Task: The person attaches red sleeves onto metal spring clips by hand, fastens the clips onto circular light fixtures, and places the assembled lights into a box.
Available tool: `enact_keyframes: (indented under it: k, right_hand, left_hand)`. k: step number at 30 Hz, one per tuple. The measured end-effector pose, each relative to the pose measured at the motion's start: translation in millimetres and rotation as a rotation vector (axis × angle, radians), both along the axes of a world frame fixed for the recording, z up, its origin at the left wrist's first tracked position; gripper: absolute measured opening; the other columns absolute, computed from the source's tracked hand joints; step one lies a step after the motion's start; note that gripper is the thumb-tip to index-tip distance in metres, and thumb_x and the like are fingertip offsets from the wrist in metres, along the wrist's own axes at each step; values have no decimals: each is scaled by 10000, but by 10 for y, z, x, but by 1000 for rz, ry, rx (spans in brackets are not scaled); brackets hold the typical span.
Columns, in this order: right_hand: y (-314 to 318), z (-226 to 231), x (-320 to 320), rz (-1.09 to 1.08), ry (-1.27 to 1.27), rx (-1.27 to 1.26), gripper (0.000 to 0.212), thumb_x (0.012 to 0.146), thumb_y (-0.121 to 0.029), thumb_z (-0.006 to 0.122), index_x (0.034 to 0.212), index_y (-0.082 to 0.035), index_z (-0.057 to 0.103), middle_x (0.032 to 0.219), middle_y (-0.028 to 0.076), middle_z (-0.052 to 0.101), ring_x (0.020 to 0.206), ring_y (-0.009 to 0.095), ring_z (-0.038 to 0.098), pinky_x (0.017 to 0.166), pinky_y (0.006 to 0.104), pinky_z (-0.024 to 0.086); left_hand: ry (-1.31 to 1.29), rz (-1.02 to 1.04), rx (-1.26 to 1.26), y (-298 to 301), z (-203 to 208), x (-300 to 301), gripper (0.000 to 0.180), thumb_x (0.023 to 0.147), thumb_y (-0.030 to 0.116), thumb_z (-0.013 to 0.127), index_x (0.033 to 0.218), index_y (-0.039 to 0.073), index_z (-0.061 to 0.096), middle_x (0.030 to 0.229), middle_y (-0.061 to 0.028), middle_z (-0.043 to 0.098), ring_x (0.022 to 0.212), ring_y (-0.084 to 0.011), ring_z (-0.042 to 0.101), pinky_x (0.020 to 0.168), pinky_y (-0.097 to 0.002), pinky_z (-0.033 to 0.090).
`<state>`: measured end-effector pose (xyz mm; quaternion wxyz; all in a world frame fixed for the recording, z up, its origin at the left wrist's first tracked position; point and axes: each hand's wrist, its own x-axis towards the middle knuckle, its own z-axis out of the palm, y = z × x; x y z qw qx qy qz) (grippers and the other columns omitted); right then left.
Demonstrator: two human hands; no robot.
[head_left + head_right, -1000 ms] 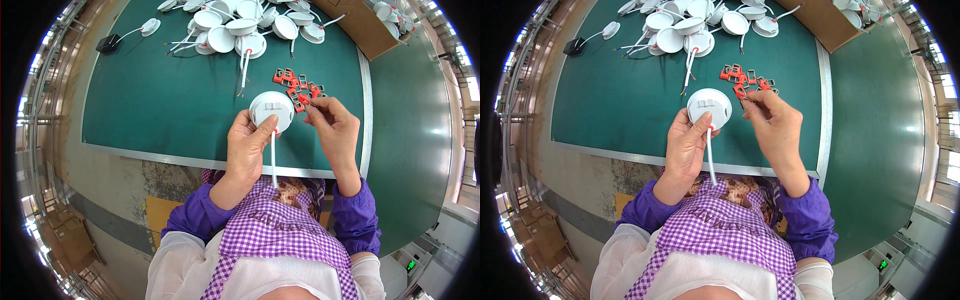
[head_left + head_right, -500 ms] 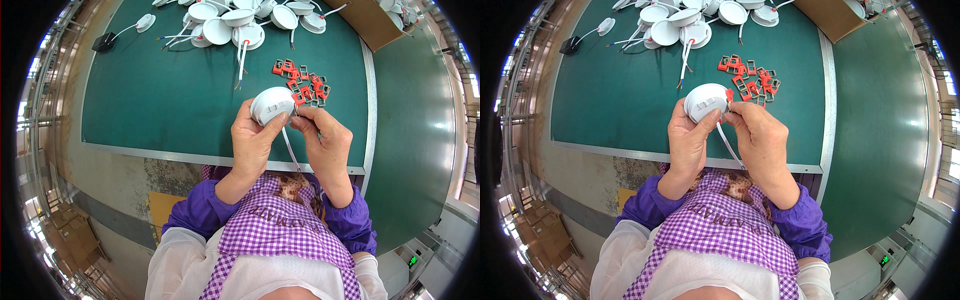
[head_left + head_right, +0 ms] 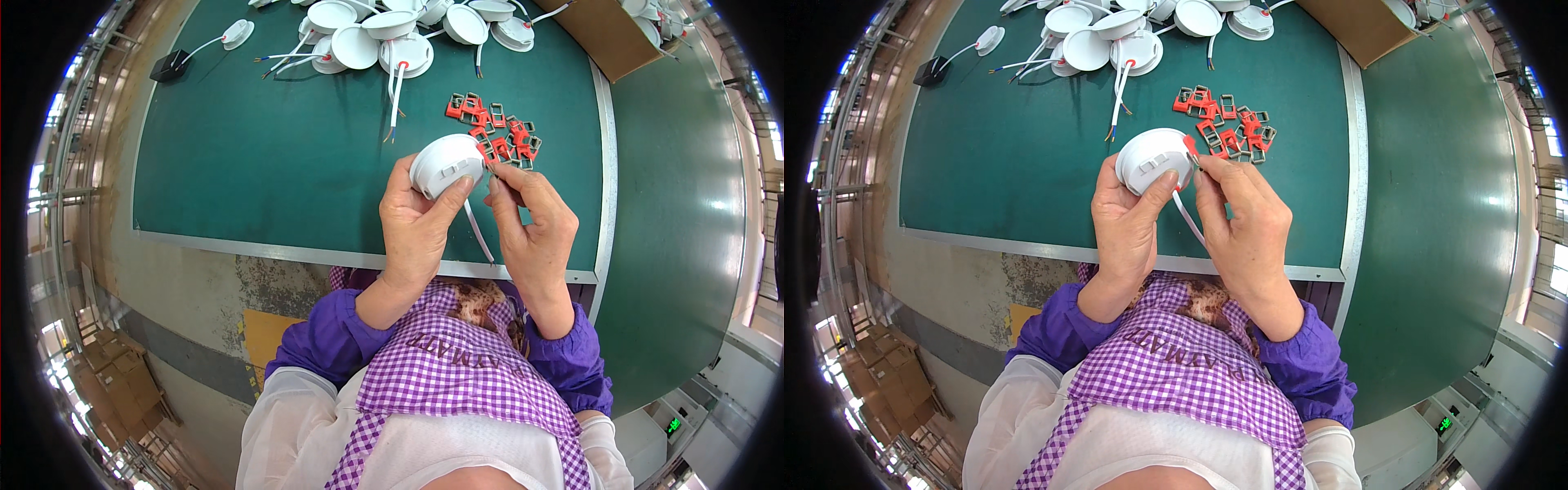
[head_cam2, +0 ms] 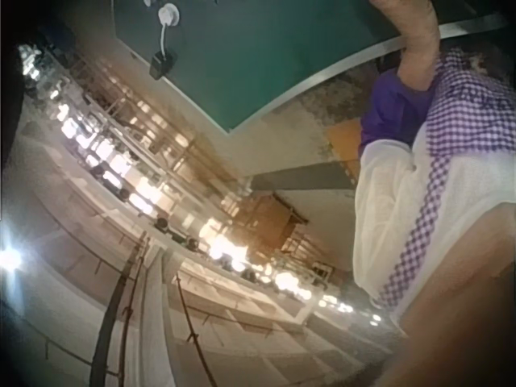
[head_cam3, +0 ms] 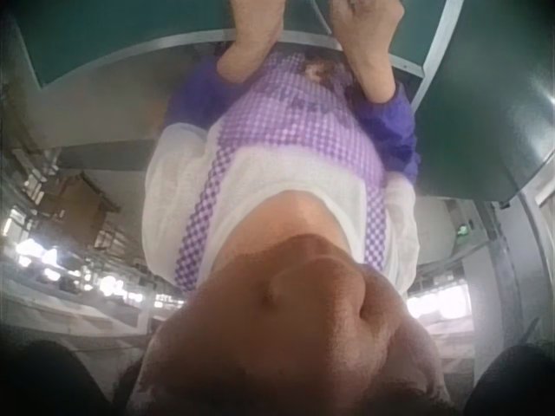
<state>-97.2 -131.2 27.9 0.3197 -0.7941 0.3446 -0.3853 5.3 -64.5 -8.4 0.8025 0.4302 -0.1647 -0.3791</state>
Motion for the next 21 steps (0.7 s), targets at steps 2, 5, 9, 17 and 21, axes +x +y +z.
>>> enact_keyframes:
  k: [2,5,9,17,21]
  right_hand:
    - [20,2,0,13,13,19,165,856,4,668,1020,-8,667,819,120,657,665,188,657,577,285,507]
    - [33,32,13,17,50,93,147,893,24,633,1035,41,664,844,106,674,720,159,699,629,245,529]
    - [34,-6,45,13,18,120,141,894,30,631,1031,53,658,844,104,677,732,162,704,627,248,534]
    - [-82,-118,-13,64,-110,246,190,873,26,646,1062,17,623,889,109,681,761,148,699,667,257,528]
    - [82,106,-190,87,-217,464,332,853,48,651,1176,18,579,1011,115,671,809,151,687,752,270,528]
  left_hand:
    - [-24,12,-10,-10,-15,6,362,870,-25,684,1184,-14,505,1116,-105,629,1018,-157,632,882,-287,532]
    - [-85,17,-2,-4,-36,21,344,871,-17,688,1171,-5,518,1099,-95,635,1004,-147,632,871,-275,530]
    - [-137,11,21,-8,-46,52,313,872,-7,694,1143,0,536,1071,-81,644,978,-135,635,852,-263,530]
    - [-165,-62,37,78,63,71,284,864,4,711,1094,9,543,1026,-61,642,926,-112,627,803,-255,526]
    - [-42,-155,29,220,164,-55,296,868,-1,701,1104,6,523,1035,-57,635,967,-110,611,824,-268,521]
